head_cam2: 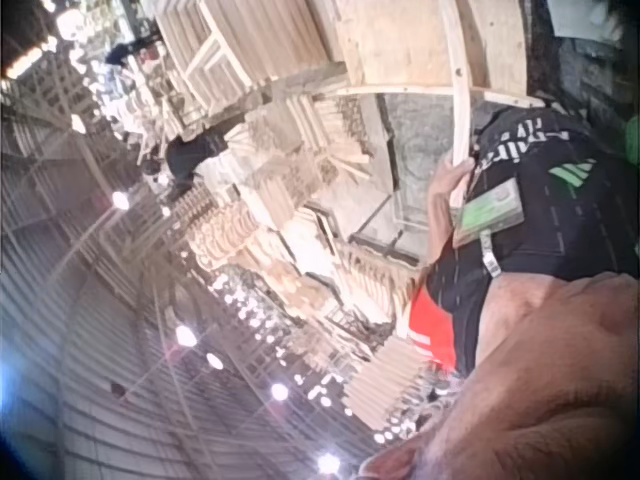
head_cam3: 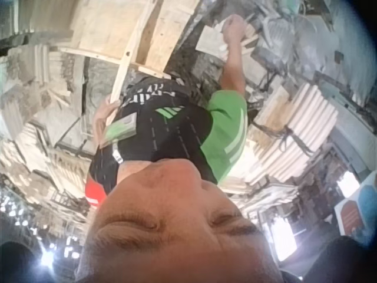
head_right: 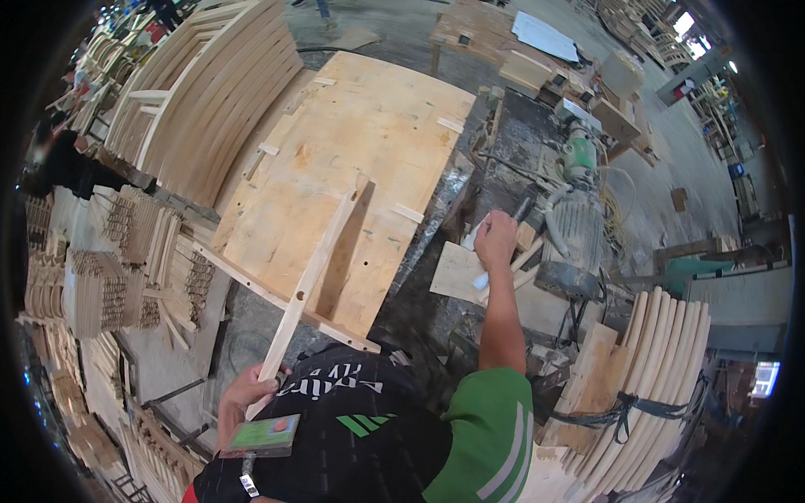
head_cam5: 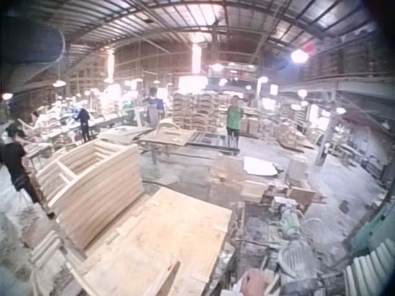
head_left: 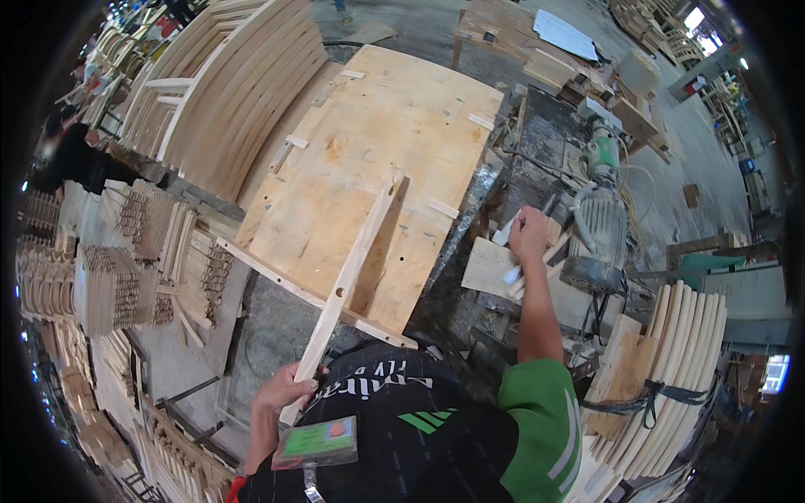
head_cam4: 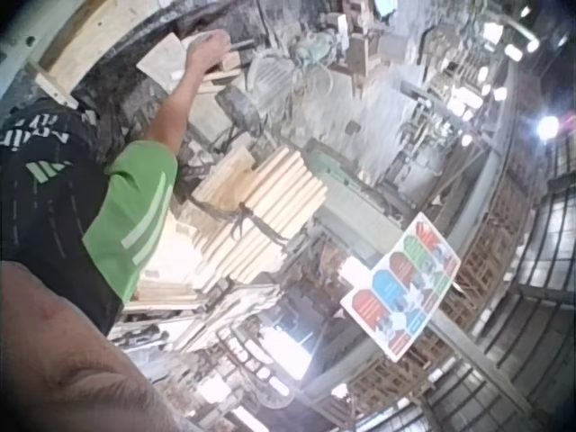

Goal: The person assembles a wooden chair frame by inserting dowels into pre-drilled holes and using a nail gun to fasten the joints. They handle multiple wooden slats and frame pieces, aligning them on a workbench before securing them.

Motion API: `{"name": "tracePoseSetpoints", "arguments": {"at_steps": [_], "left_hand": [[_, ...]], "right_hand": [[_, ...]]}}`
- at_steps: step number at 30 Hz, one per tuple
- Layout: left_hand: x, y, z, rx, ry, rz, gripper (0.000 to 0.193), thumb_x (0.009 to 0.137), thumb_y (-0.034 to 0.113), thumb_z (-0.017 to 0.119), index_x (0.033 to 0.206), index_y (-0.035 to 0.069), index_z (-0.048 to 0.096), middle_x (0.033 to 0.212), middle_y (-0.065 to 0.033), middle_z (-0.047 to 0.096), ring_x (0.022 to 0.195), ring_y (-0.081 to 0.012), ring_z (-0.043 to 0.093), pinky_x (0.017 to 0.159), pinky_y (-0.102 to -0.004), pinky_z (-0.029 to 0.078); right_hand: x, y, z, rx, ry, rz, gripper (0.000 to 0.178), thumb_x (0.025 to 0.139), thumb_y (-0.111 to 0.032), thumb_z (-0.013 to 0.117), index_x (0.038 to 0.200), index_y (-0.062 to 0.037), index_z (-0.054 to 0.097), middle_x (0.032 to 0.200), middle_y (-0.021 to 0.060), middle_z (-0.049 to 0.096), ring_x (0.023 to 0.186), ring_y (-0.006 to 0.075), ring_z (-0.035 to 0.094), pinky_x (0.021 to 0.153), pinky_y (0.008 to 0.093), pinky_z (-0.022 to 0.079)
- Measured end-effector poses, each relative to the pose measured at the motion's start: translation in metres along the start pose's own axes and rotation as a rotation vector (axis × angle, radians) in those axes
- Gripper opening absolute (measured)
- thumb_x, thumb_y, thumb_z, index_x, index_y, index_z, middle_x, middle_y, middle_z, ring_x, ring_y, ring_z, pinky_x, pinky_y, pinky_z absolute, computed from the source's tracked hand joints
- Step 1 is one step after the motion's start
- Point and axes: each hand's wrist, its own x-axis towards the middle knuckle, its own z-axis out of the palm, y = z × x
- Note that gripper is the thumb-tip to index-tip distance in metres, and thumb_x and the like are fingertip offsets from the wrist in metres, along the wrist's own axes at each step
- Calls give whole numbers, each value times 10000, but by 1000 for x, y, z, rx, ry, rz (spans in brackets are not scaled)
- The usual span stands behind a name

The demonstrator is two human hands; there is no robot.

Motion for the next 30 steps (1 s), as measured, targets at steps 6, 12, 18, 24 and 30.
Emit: {"name": "tracePoseSetpoints", "arguments": {"at_steps": [6, 12, 18, 24, 30], "left_hand": [[-2, 10, 5, -55, -14, -39, 495, 914, 294, 852, 1293, 42, 658, 817, 18, 632, 582, -75, 583, 516, -241, 468], [-3, 9, 8, -53, 3, -61, 497, 908, 308, 859, 1281, 46, 661, 791, 31, 636, 584, -68, 582, 520, -236, 470], [0, 9, 11, -40, 4, -41, 505, 904, 321, 862, 1280, 53, 657, 790, 43, 629, 607, -55, 585, 534, -228, 471], [1, 3, 13, -16, 9, -56, 511, 913, 349, 851, 1286, 66, 649, 798, 52, 615, 607, -51, 575, 544, -227, 472], [3, 2, 10, 18, 2, -53, 495, 926, 354, 836, 1289, 76, 647, 787, 48, 603, 613, -56, 574, 544, -239, 474]], "right_hand": [[37, -57, -5, -29, 147, -308, 109, 905, -92, 658, 1014, -96, 669, 954, 107, 672, 998, 328, 623, 952, 487, 424], [75, -136, 33, 41, 58, -661, 136, 875, -117, 624, 981, -111, 710, 923, 78, 685, 953, 290, 636, 913, 475, 427], [86, -176, 93, 106, -190, -548, 117, 915, -164, 711, 1008, -108, 752, 955, 108, 725, 981, 308, 665, 923, 462, 455], [76, -181, 118, 434, -262, -249, 122, 922, -126, 714, 995, -38, 755, 933, 175, 760, 867, 336, 732, 810, 423, 563], [63, -180, 129, 466, -183, -230, 79, 917, -106, 725, 955, -39, 743, 897, 169, 753, 836, 355, 724, 785, 435, 559]]}}
